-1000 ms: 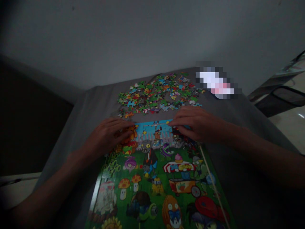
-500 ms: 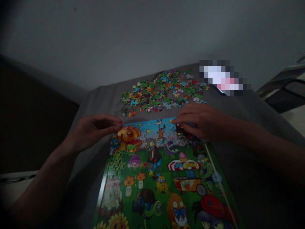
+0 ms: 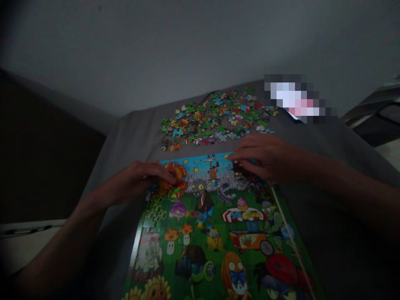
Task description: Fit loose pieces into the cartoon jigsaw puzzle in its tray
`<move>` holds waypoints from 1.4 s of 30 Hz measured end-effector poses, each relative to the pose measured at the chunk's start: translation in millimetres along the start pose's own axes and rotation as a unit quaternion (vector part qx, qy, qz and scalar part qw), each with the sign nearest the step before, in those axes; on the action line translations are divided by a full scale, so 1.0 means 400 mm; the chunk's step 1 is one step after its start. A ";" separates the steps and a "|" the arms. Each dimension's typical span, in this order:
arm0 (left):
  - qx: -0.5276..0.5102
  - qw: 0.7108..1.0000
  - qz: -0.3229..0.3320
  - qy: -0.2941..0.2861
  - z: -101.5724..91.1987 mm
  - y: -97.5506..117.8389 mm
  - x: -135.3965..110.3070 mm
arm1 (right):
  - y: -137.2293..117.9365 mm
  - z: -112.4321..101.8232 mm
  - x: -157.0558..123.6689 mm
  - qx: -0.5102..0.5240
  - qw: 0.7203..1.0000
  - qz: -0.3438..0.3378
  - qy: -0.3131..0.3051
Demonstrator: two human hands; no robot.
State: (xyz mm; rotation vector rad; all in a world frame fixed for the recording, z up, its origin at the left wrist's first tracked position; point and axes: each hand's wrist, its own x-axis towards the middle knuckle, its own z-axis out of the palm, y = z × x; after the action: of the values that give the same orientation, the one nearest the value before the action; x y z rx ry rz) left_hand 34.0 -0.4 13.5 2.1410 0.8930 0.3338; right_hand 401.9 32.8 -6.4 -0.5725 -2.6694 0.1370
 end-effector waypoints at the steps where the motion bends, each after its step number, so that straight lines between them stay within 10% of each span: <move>1: 0.010 1.000 0.003 0.000 0.003 0.000 -0.001 | 0.000 0.000 0.000 0.000 1.000 0.001 -0.003; 20: 0.279 0.959 -0.026 0.034 0.017 0.015 -0.019 | 0.003 0.006 -0.005 0.008 1.000 0.010 0.002; 42: 0.334 0.942 -0.011 0.034 -0.004 0.008 -0.027 | 0.005 0.005 -0.006 0.018 1.000 0.007 0.003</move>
State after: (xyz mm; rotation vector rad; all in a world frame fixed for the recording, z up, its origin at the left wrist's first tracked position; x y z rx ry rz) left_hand 27.1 -8.4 17.5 2.7438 1.1924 0.0911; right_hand 403.9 33.6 -9.4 -0.5805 -2.6520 0.1884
